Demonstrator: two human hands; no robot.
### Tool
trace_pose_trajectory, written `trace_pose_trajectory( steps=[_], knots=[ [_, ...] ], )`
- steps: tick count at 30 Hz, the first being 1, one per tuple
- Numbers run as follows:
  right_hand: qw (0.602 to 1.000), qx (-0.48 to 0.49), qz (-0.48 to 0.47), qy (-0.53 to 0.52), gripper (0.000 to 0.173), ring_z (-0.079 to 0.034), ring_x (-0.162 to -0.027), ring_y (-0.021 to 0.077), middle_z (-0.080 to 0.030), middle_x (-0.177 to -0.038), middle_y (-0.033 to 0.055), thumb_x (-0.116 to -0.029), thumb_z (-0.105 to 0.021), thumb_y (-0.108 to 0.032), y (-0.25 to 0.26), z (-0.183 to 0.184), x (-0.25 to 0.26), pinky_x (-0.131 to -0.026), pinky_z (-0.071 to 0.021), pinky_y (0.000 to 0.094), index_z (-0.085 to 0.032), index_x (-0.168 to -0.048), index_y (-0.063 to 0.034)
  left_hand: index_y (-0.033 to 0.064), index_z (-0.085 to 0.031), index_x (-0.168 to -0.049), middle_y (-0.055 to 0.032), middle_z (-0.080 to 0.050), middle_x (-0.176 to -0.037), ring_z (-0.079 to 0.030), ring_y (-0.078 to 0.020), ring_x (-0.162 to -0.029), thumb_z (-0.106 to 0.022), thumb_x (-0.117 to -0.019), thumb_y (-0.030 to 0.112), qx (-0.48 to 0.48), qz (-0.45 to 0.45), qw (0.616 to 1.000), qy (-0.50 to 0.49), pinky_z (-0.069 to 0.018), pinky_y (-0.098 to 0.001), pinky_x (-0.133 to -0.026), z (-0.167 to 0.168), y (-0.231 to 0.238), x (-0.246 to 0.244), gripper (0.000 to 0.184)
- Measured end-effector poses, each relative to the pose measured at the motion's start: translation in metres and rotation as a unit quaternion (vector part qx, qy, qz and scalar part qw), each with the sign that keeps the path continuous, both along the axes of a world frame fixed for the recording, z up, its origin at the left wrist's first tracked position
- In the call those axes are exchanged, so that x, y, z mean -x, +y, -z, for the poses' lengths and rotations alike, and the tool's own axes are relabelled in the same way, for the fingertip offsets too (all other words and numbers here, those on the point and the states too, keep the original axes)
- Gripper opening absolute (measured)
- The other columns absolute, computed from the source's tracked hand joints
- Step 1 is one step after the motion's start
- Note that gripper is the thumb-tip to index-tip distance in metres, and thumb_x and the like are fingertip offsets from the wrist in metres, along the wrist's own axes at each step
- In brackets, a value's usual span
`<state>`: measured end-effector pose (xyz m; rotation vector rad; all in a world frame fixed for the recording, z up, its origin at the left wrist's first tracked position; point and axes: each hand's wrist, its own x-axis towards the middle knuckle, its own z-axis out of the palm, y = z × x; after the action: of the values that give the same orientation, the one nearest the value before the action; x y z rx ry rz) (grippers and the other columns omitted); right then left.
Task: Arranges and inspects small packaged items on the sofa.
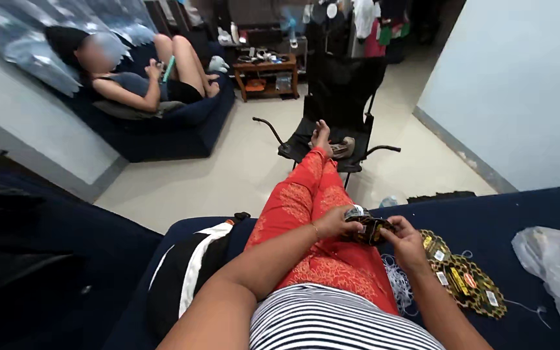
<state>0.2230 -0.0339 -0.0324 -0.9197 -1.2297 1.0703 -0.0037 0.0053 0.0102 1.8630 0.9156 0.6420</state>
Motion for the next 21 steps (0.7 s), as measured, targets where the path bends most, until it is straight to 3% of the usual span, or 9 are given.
trace_pose_trajectory(
  steps=[7, 13, 18, 21],
  knots=[
    [0.997, -0.028, 0.060, 0.035, 0.025, -0.069, -0.077, 0.0087, -0.070, -0.086, -0.0002, -0.0804, -0.070, 0.010, -0.007, -0.002, 0.022, -0.073, -0.0618, 0.0275, -0.060, -0.097, -0.0056, -0.0071, -0.061, -0.127, -0.0216, -0.069, -0.115, -0.068, -0.0260, -0.108, -0.077, -0.0911, 0.020, -0.020, -0.004, 1.000, 0.003, -0.0525, -0.0450, -0.101, 0.002, -0.001, -0.005, 0.048],
    [0.996, -0.047, 0.078, -0.019, 0.023, -0.069, -0.076, 0.0061, -0.070, -0.086, -0.0009, -0.0812, -0.072, 0.008, -0.016, -0.005, 0.037, -0.072, -0.0612, 0.0234, -0.060, -0.096, -0.0046, -0.0075, -0.061, -0.124, -0.0209, -0.070, -0.113, -0.069, -0.0252, -0.106, -0.078, -0.0899, 0.013, -0.024, -0.005, 1.000, -0.012, -0.0536, -0.0441, -0.100, 0.006, -0.003, -0.007, 0.043],
    [0.998, -0.046, -0.004, 0.034, 0.017, -0.069, -0.076, 0.0093, -0.073, -0.088, 0.0011, -0.0790, -0.076, 0.002, -0.010, 0.002, 0.021, -0.071, -0.0608, 0.0261, -0.069, -0.090, -0.0091, -0.0079, -0.061, -0.126, -0.0207, -0.070, -0.114, -0.069, -0.0234, -0.106, -0.075, -0.0909, 0.009, -0.022, 0.005, 0.999, -0.024, -0.0534, -0.0421, -0.100, 0.006, -0.002, -0.002, 0.042],
    [0.996, -0.032, -0.038, 0.075, 0.011, -0.070, -0.076, 0.0102, -0.073, -0.085, -0.0009, -0.0831, -0.077, -0.008, -0.008, -0.004, -0.003, -0.073, -0.0612, 0.0289, -0.072, -0.087, -0.0162, -0.0075, -0.062, -0.126, -0.0200, -0.070, -0.114, -0.069, -0.0218, -0.106, -0.075, -0.0898, 0.007, -0.014, 0.010, 0.999, -0.040, -0.0540, -0.0414, -0.100, 0.003, -0.004, 0.001, 0.041]
  ],
)
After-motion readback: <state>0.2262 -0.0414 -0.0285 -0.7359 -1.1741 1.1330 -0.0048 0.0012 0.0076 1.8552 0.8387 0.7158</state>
